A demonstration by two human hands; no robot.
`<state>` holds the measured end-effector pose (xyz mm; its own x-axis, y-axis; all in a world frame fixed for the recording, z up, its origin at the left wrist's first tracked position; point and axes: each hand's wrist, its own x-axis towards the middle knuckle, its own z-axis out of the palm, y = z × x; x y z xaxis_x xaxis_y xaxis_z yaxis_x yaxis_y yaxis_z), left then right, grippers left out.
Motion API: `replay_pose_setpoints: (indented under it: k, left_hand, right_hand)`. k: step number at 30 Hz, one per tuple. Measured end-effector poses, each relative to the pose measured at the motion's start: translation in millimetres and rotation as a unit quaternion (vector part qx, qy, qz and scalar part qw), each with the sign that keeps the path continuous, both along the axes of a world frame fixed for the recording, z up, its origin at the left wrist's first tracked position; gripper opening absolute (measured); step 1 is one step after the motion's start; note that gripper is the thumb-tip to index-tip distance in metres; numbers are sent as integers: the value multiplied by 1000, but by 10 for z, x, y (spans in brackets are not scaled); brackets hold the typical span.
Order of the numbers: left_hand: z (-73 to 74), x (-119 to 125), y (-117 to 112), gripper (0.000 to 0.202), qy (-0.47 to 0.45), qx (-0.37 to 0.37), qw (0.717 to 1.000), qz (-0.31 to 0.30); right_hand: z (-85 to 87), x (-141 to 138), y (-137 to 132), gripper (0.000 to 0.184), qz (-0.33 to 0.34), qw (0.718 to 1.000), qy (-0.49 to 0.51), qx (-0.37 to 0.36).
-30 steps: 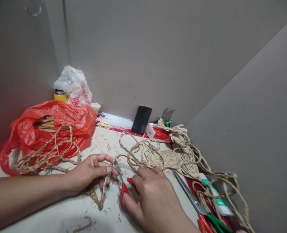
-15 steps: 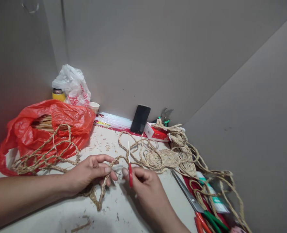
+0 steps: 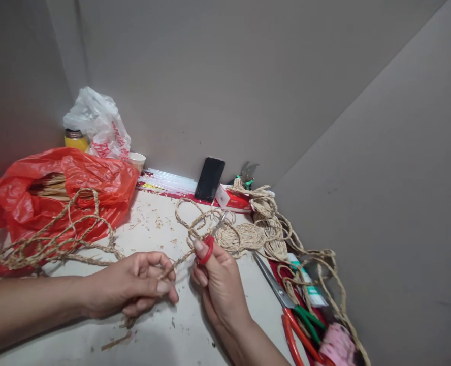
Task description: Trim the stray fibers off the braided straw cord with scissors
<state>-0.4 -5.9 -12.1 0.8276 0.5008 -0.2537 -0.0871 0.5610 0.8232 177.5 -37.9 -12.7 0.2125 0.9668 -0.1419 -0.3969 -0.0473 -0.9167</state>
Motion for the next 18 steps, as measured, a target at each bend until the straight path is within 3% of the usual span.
replay_pose_setpoints:
  k: [5, 9, 13, 16, 18]
  left_hand:
    - [-37, 27, 5, 29, 39, 49, 995, 83]
    - [0, 15, -18, 30, 23, 52, 998, 34]
    - [-19, 5, -47, 29, 9, 35, 999, 3]
    - [-41, 9, -33, 26, 5, 27, 999, 28]
    - [-36, 13, -4, 25, 3, 21, 998, 59]
  right_hand:
    - [80, 86, 31, 40, -80, 994, -72, 35]
    - [71, 148, 83, 40, -102, 981, -160, 40]
    - [-9, 253, 162, 43, -12, 970, -242, -12]
    - [14, 344, 182, 43, 42, 960, -275, -32]
    - [101, 389, 151, 39, 51, 930, -364, -14]
